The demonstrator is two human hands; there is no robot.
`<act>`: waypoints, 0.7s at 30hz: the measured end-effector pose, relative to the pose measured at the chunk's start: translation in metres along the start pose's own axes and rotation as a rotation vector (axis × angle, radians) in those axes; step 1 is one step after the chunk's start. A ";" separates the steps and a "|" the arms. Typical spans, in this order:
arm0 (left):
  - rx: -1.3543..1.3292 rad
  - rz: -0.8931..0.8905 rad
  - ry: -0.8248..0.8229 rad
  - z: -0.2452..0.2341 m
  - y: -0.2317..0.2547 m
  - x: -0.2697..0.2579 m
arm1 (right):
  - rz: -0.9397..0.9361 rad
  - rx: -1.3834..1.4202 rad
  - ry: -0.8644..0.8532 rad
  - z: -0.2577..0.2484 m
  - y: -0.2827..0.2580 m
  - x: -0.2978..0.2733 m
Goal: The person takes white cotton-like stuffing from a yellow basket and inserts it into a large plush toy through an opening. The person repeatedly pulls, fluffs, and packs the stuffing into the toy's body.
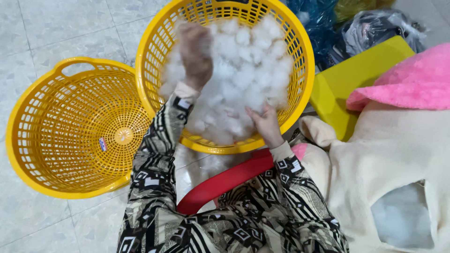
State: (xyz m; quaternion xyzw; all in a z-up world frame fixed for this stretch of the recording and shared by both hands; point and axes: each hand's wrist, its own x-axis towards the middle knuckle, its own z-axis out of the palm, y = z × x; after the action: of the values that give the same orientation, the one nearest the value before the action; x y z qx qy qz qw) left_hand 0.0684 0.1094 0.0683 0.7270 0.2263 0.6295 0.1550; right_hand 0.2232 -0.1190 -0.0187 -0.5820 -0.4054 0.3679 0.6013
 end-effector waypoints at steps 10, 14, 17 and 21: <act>0.319 -0.238 -1.021 0.029 -0.001 -0.047 | 0.065 -0.023 0.075 0.008 -0.023 -0.010; -0.048 -0.207 -0.775 0.003 0.032 -0.058 | -0.134 -0.077 0.042 0.008 -0.025 -0.007; -0.324 -0.286 -0.764 -0.009 0.055 -0.077 | -0.076 0.015 0.016 0.011 -0.029 -0.011; -0.586 -0.690 -0.903 -0.003 0.063 -0.099 | -0.200 -0.187 0.016 0.014 -0.035 -0.016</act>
State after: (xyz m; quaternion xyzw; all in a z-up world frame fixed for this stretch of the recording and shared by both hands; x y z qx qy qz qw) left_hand 0.0634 0.0033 0.0171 0.7334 0.1782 0.2107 0.6213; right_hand 0.2026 -0.1295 0.0148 -0.5949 -0.4891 0.2622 0.5814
